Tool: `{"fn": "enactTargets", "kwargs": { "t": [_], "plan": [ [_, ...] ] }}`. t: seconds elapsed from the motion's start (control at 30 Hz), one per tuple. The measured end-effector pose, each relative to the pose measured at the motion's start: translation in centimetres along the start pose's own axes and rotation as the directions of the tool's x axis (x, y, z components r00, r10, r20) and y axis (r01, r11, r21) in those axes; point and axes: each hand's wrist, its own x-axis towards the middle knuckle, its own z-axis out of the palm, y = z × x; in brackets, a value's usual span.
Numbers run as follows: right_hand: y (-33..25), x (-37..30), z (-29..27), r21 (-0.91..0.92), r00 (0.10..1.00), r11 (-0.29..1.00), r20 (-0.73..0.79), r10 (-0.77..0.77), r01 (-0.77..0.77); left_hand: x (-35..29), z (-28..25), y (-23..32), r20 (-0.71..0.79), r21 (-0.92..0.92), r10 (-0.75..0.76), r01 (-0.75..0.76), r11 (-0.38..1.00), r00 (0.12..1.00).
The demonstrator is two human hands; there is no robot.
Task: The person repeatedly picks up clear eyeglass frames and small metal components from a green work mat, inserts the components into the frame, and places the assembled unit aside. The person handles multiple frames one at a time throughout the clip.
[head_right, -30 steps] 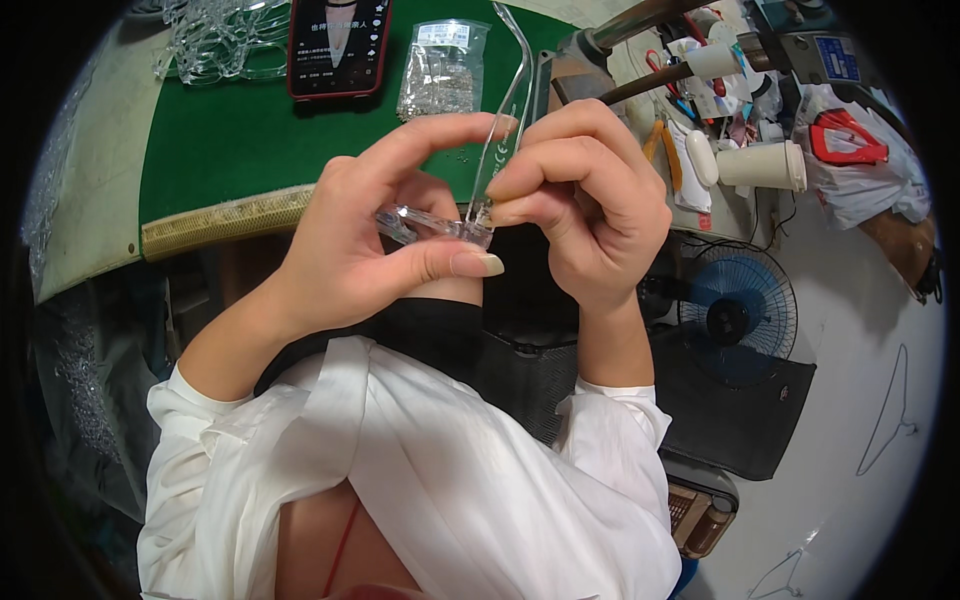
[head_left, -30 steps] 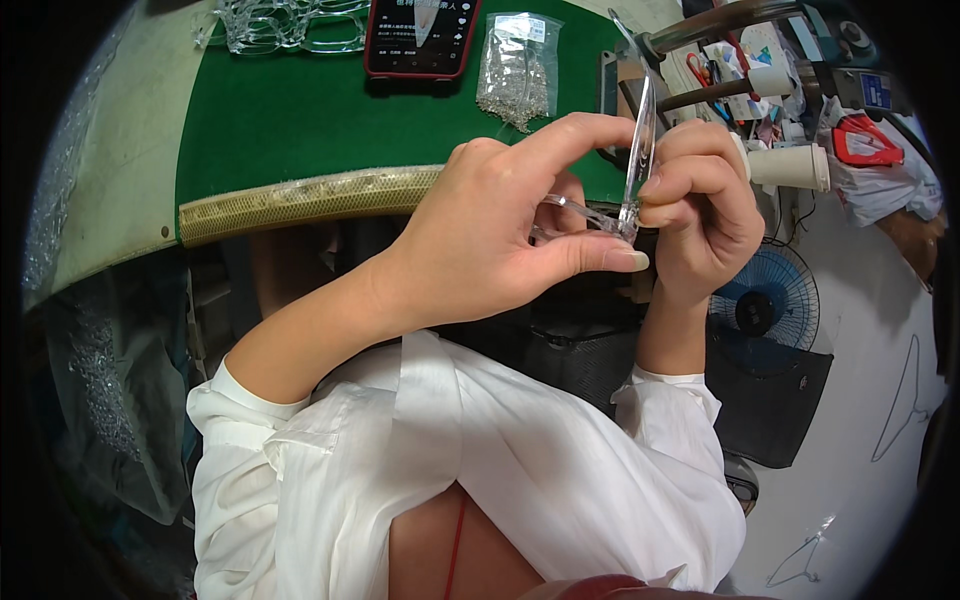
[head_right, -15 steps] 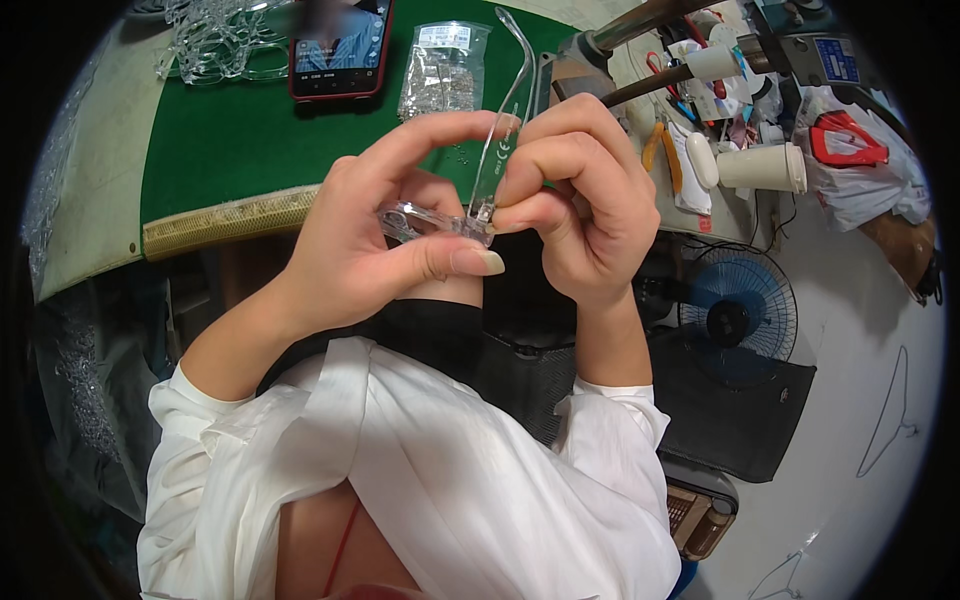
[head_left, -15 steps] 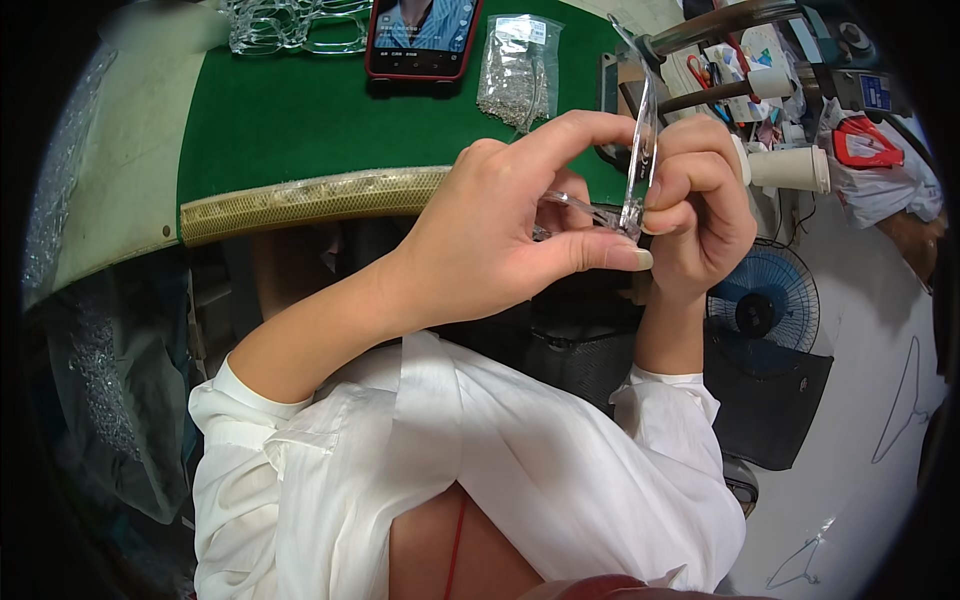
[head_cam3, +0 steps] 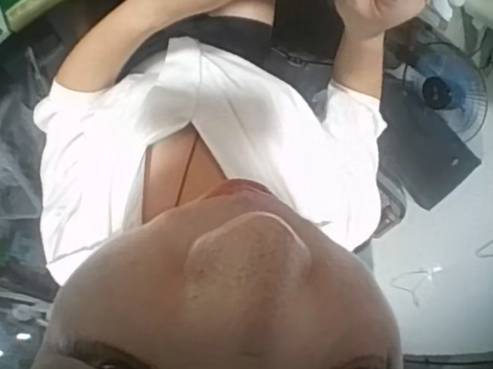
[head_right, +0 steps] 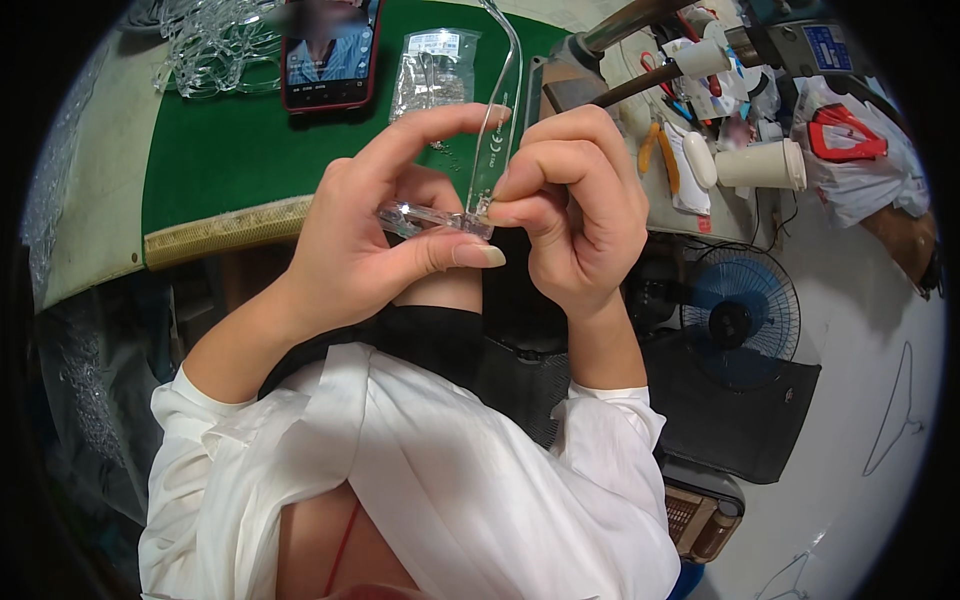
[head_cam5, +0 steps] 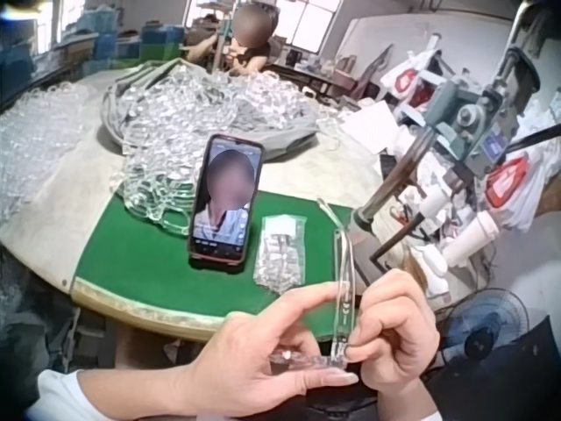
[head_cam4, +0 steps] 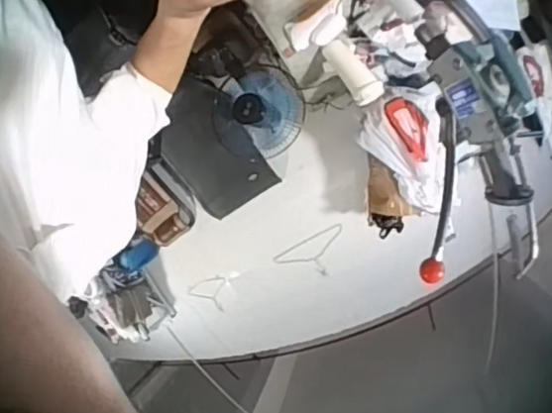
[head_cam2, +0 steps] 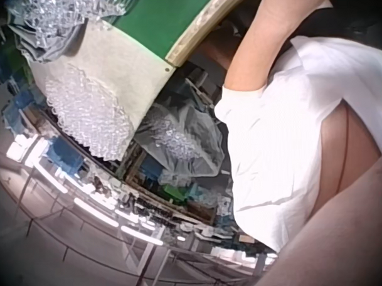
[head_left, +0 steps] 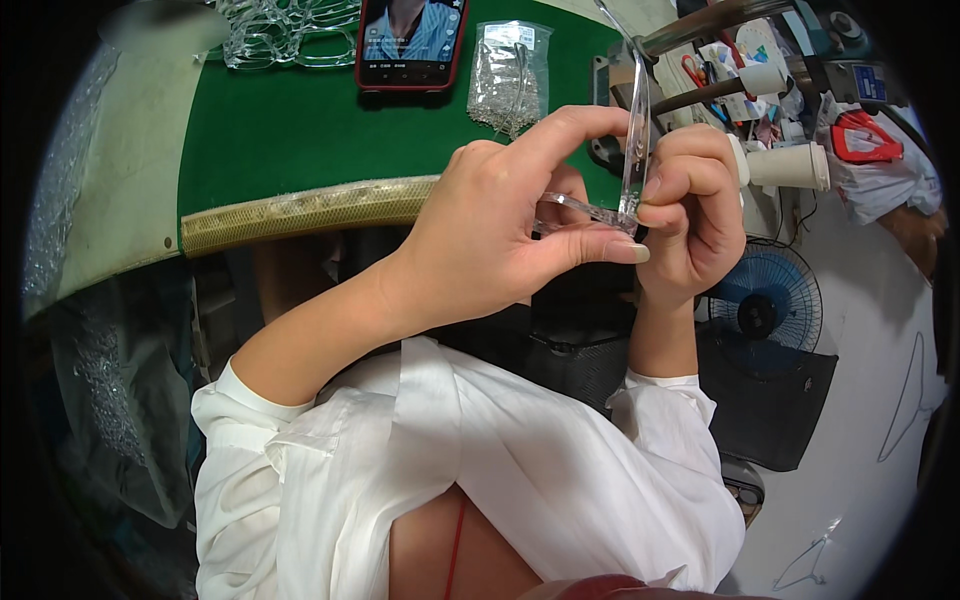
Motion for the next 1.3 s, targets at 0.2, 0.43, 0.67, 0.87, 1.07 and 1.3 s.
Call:
{"fn": "enactTargets", "kwargs": {
  "t": [0.2, 0.43, 0.67, 0.87, 1.07, 1.3],
  "plan": [
    [0.0, -0.6, 0.3, 0.079, 0.985, 0.993, -0.142, 0.094, -0.083, 0.4, 0.3, 0.1, 0.020, -0.107, -0.026, 0.028, 0.994, 0.999],
    [0.3, -1.5, 0.0, 0.380, 0.942, 0.885, -0.087, 0.324, -0.269, 1.1, 1.1, -0.4, 0.031, -0.290, 0.005, 0.004, 0.957, 0.999],
    [-0.7, -0.8, -2.5, 0.547, 0.827, 0.690, 0.006, 0.562, -0.474, 4.7, 3.2, -1.8, -0.093, -0.057, 0.162, -0.168, 0.984, 0.982],
    [3.1, 0.9, -8.0, 0.508, 0.829, 0.739, -0.082, 0.552, -0.442, 9.2, 6.3, -4.8, -0.028, -0.140, 0.229, -0.231, 0.963, 0.973],
    [6.4, 1.4, -12.5, 0.364, 0.779, 0.822, -0.303, 0.549, -0.438, 13.7, 8.8, -4.6, -0.054, -0.086, 0.258, -0.262, 0.961, 0.965],
    [5.6, 6.4, -17.4, 0.142, 0.659, 0.990, -0.742, 0.125, -0.028, 16.0, 9.9, -6.0, -0.089, -0.095, 0.224, -0.232, 0.968, 0.970]
  ]
}}
